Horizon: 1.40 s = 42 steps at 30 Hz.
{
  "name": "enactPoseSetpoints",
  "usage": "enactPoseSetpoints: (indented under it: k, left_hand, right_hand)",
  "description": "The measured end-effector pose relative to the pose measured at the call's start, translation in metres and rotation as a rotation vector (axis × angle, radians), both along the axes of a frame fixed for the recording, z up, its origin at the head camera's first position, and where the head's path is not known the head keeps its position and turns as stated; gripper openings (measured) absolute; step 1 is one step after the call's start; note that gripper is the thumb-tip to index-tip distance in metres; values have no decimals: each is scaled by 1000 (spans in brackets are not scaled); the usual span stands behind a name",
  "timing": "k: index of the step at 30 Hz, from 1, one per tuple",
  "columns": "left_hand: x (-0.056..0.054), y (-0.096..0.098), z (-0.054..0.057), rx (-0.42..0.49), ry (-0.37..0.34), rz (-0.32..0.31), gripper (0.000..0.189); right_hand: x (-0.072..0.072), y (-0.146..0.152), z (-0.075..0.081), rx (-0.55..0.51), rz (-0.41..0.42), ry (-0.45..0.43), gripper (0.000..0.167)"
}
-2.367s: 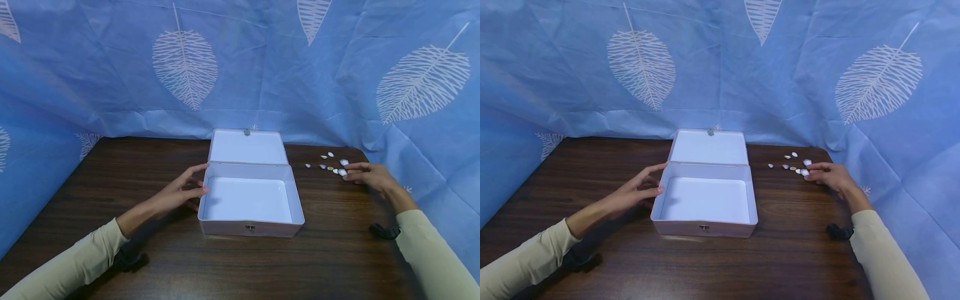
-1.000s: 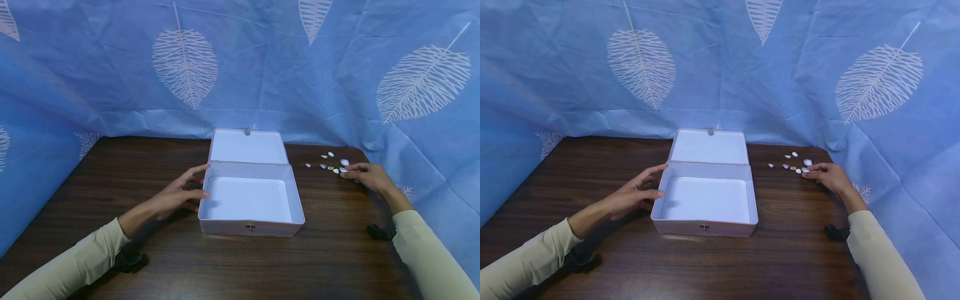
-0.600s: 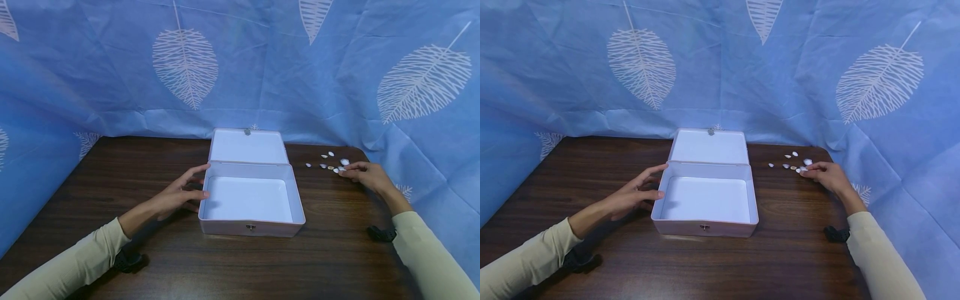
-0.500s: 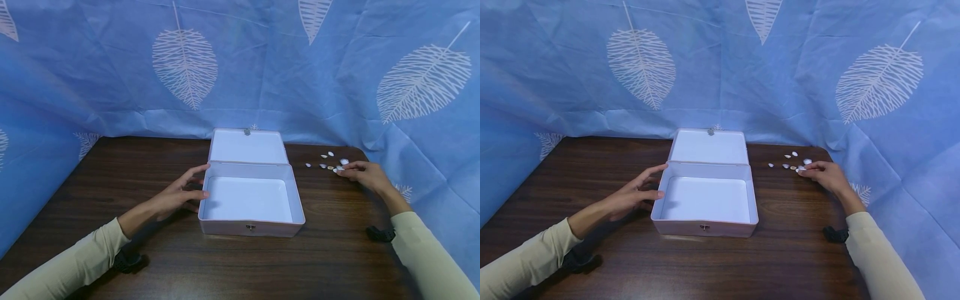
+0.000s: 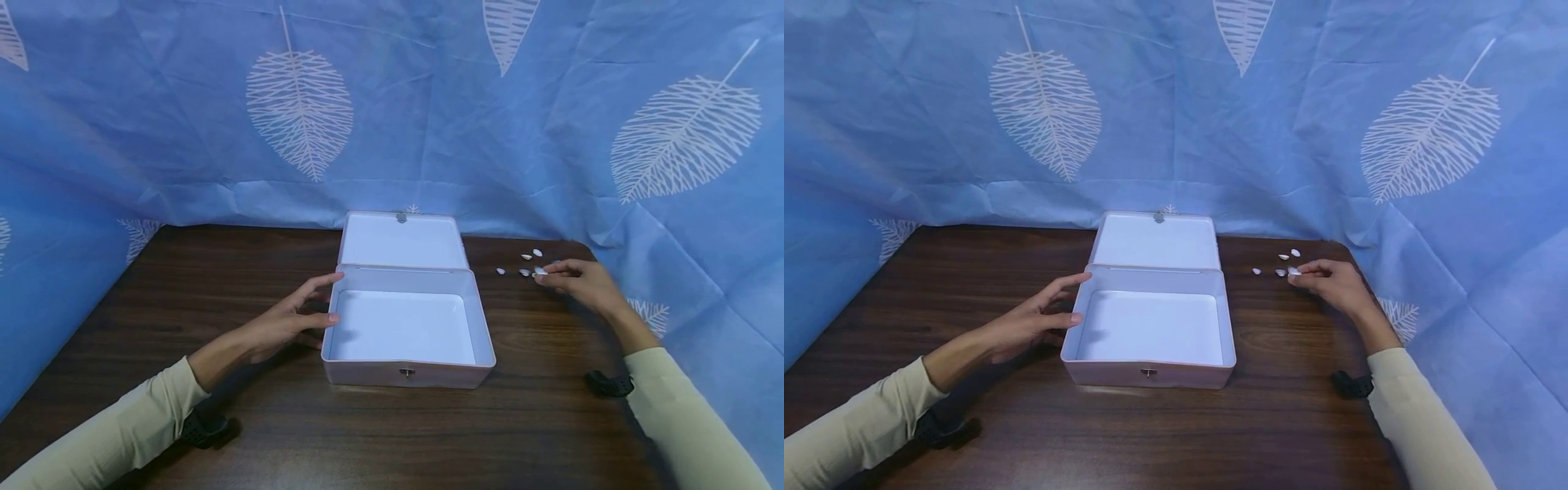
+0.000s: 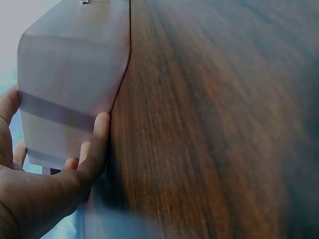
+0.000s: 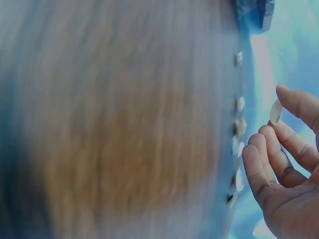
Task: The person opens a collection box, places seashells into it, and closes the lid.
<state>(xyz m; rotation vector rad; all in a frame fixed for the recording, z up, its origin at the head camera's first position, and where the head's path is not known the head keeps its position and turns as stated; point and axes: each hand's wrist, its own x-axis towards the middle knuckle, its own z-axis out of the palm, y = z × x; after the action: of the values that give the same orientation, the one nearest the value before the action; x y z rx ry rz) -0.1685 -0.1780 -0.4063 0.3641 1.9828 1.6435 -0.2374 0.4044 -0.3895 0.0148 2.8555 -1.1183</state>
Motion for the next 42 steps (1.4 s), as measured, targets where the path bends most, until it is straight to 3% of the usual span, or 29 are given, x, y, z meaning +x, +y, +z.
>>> enactPoseSetpoints:
  k: [19,42]
  left_hand:
    - [-1,-1,2,11,-28,21,95]
    - [-1,3,2,-16,-38,57,94]
  right_hand:
    - [7,-55,10,-11,53,77,56]
    - [12,-108,23,-100,119,62,55]
